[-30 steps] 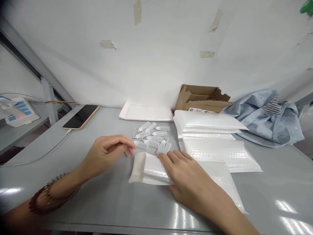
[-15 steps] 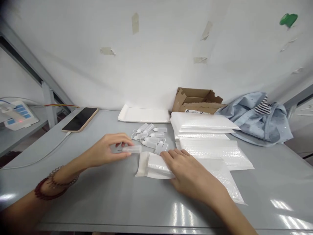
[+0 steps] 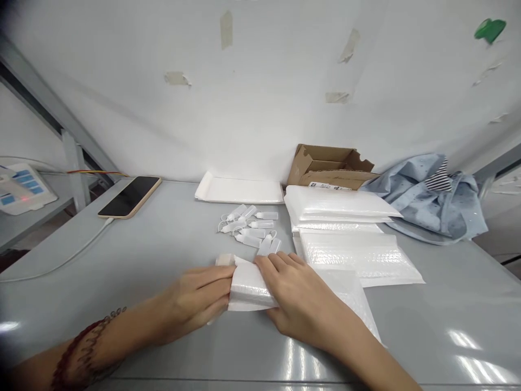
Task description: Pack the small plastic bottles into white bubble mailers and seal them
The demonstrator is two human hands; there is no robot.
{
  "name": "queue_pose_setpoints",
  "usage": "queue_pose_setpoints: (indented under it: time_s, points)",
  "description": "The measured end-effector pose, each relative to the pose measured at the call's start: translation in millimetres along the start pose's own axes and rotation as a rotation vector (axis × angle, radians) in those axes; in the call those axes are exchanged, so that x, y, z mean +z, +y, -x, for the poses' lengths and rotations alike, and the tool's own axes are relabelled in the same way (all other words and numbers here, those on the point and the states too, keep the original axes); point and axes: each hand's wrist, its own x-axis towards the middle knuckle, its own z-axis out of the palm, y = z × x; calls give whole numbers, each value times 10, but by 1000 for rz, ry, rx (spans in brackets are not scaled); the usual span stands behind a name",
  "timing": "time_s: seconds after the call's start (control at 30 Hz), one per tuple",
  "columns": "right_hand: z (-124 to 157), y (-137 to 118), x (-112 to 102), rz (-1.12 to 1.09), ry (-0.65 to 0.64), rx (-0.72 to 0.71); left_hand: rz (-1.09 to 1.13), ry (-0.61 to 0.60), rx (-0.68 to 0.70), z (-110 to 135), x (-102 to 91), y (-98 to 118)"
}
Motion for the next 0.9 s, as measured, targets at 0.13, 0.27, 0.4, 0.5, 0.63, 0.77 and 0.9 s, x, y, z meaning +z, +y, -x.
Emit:
queue_pose_setpoints:
  time_s: [0.13,0.27,0.4,0.5,0.63,0.77,0.9]
  points:
    - [19,-33,-18,-48,5,-31,357,-157,-169,-61,-114,82]
    - [43,-69,-48,-75,-49,-37,711,-203,-301,-102,-311,54]
    - [90,-58,-44,3,-29,-44,588,197,-534,-78,-384,-212]
    - [127,-61,-20,53,-11,-74,106,324,-591,-43,-247,-492]
    - [141,-97,-3,72,-39,-95,-111,150,-423,-13,12,-770]
    - [134,-106,-13,88,-68,-77,-157,95,-374,-28,110,-851]
    - [132,-79,-20,92,-56,-65,-175,69,-386,-53,94,-833]
